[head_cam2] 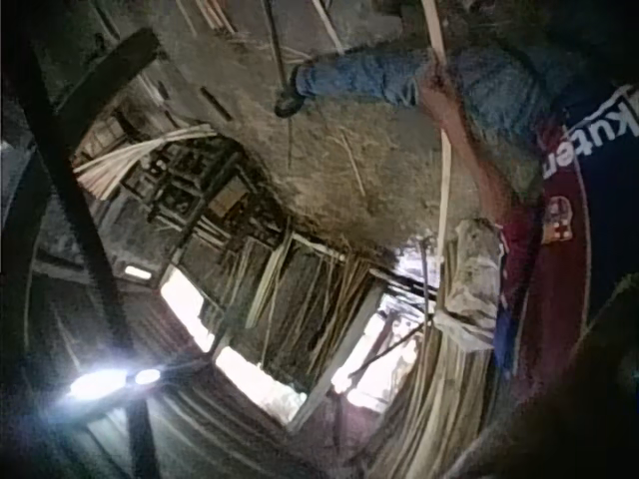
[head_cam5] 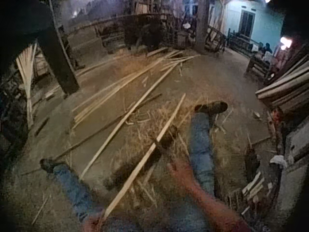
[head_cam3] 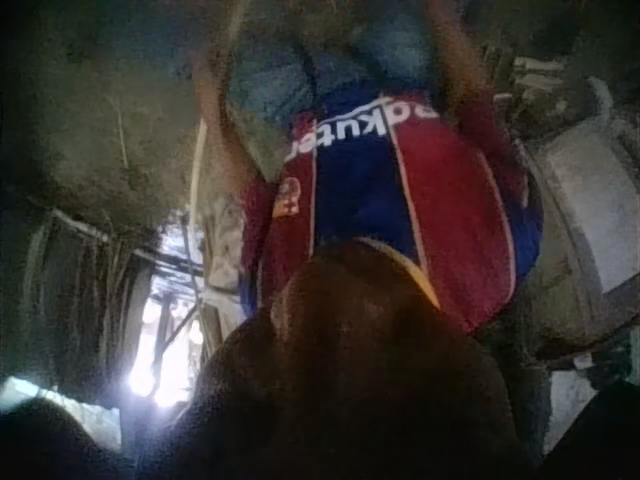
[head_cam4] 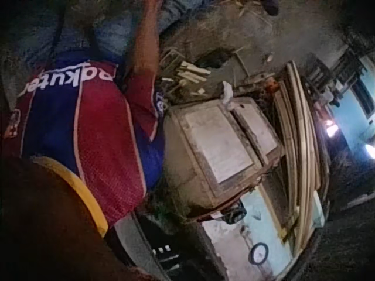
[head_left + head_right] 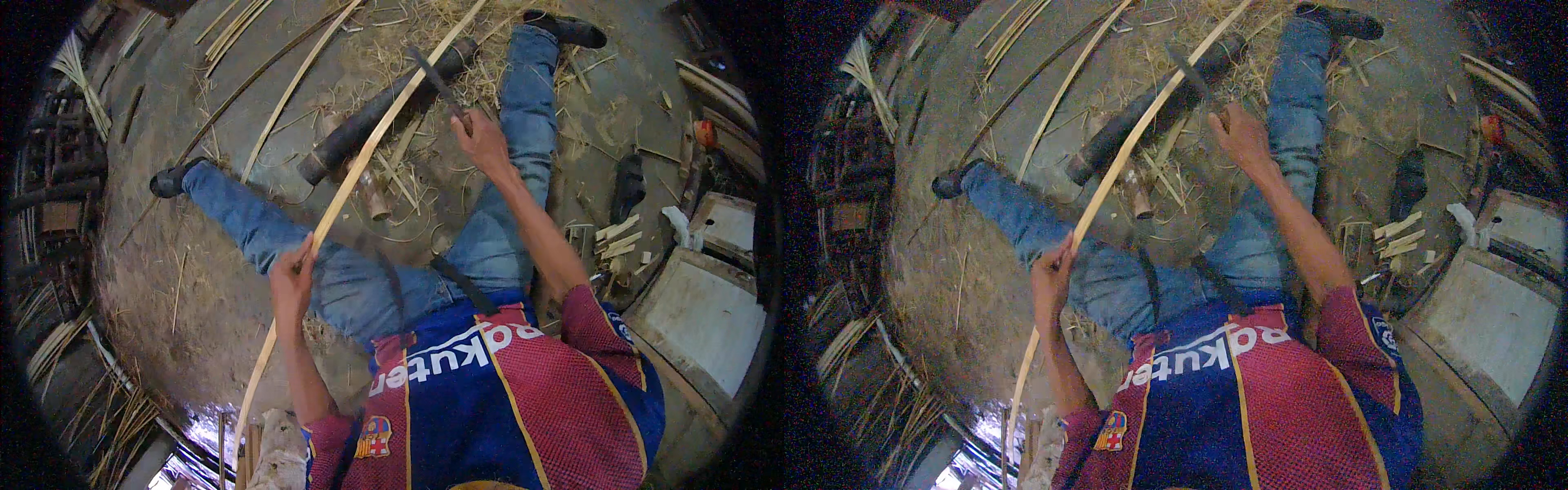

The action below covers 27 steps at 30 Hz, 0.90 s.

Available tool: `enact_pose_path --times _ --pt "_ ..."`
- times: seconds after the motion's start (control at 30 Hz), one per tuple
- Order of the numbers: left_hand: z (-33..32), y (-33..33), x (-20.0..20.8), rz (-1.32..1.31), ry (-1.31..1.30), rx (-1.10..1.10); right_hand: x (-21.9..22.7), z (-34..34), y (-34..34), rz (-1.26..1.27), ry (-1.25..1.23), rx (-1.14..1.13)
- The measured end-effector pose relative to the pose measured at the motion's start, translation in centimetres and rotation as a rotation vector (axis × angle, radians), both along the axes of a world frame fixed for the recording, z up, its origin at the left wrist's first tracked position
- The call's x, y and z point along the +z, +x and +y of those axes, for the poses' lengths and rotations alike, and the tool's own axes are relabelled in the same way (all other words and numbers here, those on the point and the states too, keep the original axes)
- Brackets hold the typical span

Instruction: The person sits on the floor and uses a knife to shave a long bamboo strip held against a cylindrical support. They repeatedly scrape the surface to remove thin layers, occasionally repositioning the strip and inspecting the shaved surface.

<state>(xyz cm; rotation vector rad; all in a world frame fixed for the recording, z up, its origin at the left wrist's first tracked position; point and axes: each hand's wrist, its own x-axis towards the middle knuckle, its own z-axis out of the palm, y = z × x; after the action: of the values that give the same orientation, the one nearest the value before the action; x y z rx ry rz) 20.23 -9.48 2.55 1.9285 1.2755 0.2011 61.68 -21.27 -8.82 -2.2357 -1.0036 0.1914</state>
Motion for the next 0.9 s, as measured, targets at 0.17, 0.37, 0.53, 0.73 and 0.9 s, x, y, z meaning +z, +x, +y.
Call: enact_pose_path --times 0.17,0.37,0.53,0.73,0.9 --pt "-1.6 -1.4 0.6 0.324 0.180 -0.118 -4.9 1.1 -1.6 -0.015 -0.316 0.078" --pt "-0.4 5.1 -5.5 -0.049 0.568 -0.224 -6.8 2.4 -2.3 0.050 -0.330 -0.023" --pt "-0.6 8.7 -8.5 0.133 0.299 -0.068 -1.1 2.1 -6.2 0.309 -0.248 0.175" --pt "1.6 9.1 -8.1 0.044 0.100 -0.142 -0.1 -1.4 -11.9 0.187 -0.316 0.456" --pt "1.2 9.3 -7.5 -0.050 0.084 -0.043 0.4 -1.3 -10.3 0.106 -0.370 0.467"
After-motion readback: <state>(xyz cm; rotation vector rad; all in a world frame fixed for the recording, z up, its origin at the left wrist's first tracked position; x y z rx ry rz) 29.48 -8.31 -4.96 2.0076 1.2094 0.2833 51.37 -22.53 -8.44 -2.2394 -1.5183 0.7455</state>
